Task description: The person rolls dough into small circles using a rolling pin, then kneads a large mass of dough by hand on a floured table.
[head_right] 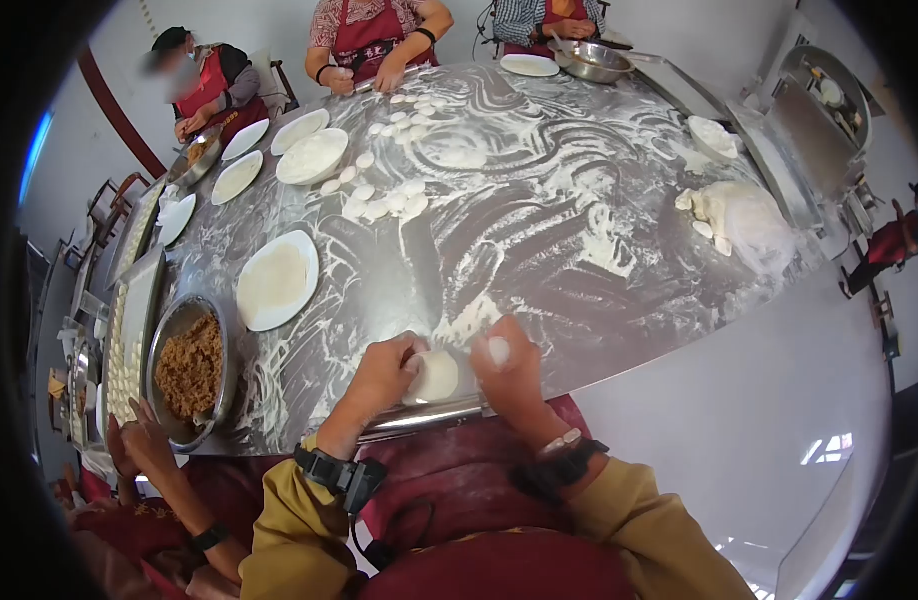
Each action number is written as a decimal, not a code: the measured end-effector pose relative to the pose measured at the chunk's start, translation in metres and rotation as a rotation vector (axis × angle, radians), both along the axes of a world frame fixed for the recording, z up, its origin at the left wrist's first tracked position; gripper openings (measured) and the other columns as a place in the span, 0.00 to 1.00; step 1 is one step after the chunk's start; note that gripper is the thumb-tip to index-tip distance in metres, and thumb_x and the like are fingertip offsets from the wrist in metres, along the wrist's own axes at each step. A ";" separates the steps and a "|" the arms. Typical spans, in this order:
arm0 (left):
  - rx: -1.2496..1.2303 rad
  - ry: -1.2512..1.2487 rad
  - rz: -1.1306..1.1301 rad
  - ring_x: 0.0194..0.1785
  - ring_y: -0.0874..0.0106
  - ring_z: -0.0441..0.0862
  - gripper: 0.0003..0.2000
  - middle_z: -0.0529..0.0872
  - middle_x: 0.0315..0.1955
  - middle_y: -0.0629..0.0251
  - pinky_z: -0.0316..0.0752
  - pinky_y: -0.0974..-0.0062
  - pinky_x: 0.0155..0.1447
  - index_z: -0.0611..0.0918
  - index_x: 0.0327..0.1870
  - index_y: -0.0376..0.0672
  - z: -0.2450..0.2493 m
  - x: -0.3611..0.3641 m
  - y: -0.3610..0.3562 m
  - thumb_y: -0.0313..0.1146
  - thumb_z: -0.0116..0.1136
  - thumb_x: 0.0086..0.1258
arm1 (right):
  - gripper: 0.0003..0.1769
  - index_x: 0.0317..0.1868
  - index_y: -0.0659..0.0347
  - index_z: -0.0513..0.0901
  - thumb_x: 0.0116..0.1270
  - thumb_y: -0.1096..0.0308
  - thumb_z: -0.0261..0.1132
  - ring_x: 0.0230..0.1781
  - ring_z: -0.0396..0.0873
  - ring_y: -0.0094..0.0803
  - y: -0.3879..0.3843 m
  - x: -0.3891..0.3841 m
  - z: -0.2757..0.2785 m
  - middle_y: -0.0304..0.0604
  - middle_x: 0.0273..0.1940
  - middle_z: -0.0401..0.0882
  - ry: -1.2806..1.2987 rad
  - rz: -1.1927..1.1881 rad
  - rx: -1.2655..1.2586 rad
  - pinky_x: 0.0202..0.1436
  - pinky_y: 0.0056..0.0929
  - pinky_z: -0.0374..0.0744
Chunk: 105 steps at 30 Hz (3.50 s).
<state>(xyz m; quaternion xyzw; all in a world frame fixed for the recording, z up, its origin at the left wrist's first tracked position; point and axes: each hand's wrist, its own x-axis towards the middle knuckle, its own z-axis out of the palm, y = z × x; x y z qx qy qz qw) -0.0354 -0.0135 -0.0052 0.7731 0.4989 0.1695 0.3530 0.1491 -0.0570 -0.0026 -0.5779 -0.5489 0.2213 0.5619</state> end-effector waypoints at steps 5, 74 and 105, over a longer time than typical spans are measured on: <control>0.093 -0.199 0.057 0.35 0.59 0.82 0.08 0.83 0.31 0.51 0.75 0.69 0.43 0.78 0.41 0.37 0.000 0.020 -0.002 0.24 0.52 0.62 | 0.10 0.32 0.62 0.71 0.59 0.67 0.64 0.22 0.74 0.44 0.060 -0.017 0.006 0.51 0.22 0.72 0.011 0.007 0.033 0.27 0.38 0.72; 0.216 0.530 -0.050 0.74 0.46 0.44 0.25 0.54 0.72 0.59 0.44 0.32 0.67 0.63 0.68 0.73 -0.018 0.063 0.214 0.53 0.43 0.69 | 0.08 0.30 0.63 0.75 0.55 0.71 0.67 0.25 0.81 0.40 0.023 0.003 0.013 0.50 0.23 0.77 0.075 0.112 -0.043 0.31 0.33 0.76; 0.287 0.343 -0.093 0.43 0.56 0.78 0.07 0.82 0.35 0.54 0.73 0.63 0.48 0.81 0.35 0.41 0.012 -0.036 0.021 0.29 0.56 0.57 | 0.07 0.29 0.63 0.72 0.59 0.72 0.63 0.22 0.70 0.22 0.013 0.006 -0.013 0.39 0.20 0.70 0.187 0.101 -0.013 0.26 0.26 0.70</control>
